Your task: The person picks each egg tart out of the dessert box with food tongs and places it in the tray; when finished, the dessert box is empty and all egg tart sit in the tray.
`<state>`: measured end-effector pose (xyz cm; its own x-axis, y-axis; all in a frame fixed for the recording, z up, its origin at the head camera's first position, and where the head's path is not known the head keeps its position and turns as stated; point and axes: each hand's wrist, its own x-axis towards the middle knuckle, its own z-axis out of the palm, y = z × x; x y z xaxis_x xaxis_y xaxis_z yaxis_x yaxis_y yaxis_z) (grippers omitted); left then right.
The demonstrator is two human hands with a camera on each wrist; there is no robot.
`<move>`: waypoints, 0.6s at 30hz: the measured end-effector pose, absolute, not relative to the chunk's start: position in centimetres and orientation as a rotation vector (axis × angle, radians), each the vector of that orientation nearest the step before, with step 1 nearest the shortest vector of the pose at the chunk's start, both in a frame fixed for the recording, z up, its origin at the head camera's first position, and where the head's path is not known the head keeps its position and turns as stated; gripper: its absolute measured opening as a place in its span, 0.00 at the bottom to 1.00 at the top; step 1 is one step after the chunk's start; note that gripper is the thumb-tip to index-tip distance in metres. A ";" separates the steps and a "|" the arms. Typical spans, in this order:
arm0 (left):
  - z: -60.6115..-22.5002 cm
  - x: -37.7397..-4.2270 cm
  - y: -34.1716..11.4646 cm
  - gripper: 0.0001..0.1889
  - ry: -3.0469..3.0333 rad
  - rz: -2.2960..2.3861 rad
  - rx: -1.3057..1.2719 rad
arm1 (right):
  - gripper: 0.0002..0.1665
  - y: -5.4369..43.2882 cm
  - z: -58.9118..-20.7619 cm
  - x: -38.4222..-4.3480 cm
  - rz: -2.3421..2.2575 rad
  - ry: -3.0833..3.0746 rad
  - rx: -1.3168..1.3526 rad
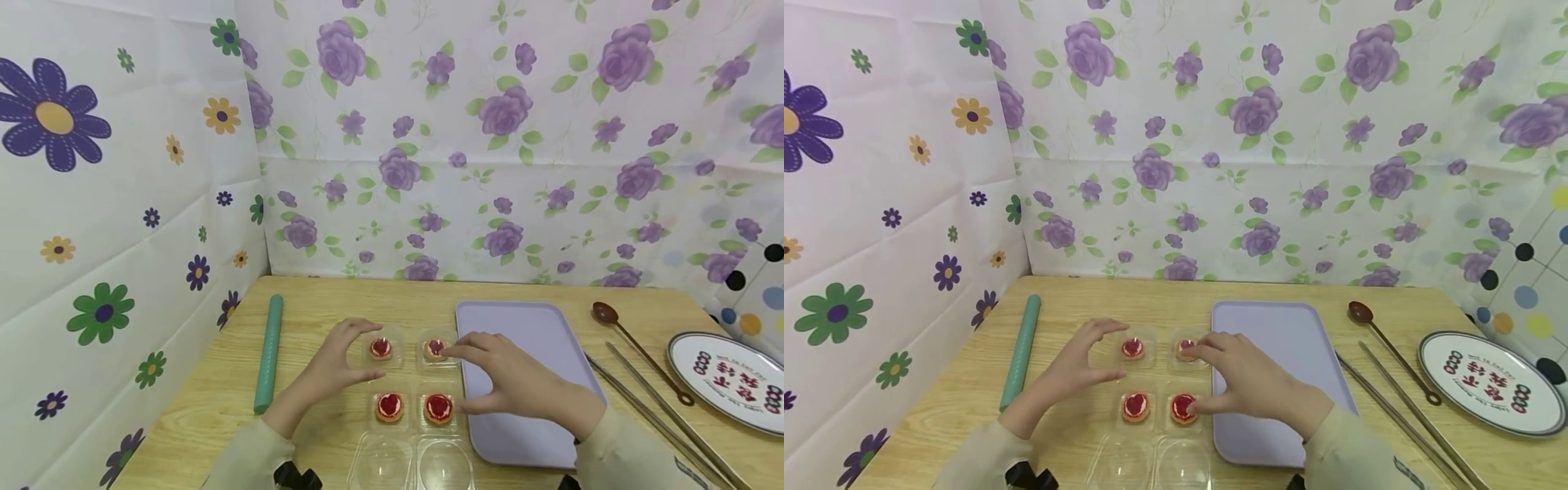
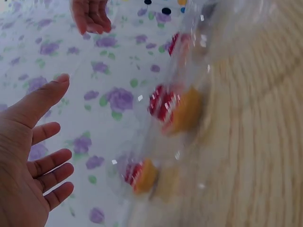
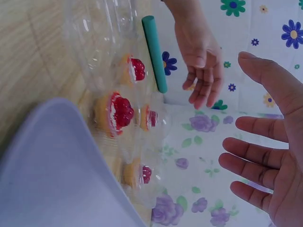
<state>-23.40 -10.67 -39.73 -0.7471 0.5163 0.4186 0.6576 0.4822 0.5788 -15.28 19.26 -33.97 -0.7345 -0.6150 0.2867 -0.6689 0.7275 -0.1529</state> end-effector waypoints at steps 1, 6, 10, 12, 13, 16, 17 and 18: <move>-40.0 -23.8 -10.8 0.37 -2.553 -1.121 -0.995 | 0.40 19.1 -33.8 -15.7 0.382 -2.734 1.025; -41.5 -25.6 -11.3 0.39 -2.617 -1.247 -0.932 | 0.40 17.9 -32.8 -17.6 0.425 -2.805 1.045; -42.4 -26.6 -11.5 0.40 -2.614 -1.410 -0.917 | 0.40 16.8 -32.4 -18.8 0.444 -2.845 1.047; -42.8 -27.0 -11.6 0.40 -2.621 -1.463 -0.889 | 0.39 16.4 -32.4 -19.4 0.470 -2.869 1.040; -43.0 -27.1 -11.6 0.40 -2.628 -1.485 -0.870 | 0.39 16.2 -32.4 -19.7 0.485 -2.881 1.036; -43.5 -27.4 -11.8 0.41 -2.663 -1.533 -0.814 | 0.38 15.6 -32.8 -20.7 0.514 -2.906 1.030; -43.6 -27.5 -11.8 0.41 -2.670 -1.547 -0.805 | 0.38 15.4 -33.0 -21.0 0.527 -2.911 1.029; -43.8 -27.6 -11.8 0.41 -2.678 -1.557 -0.796 | 0.38 15.3 -33.1 -21.4 0.532 -2.913 1.029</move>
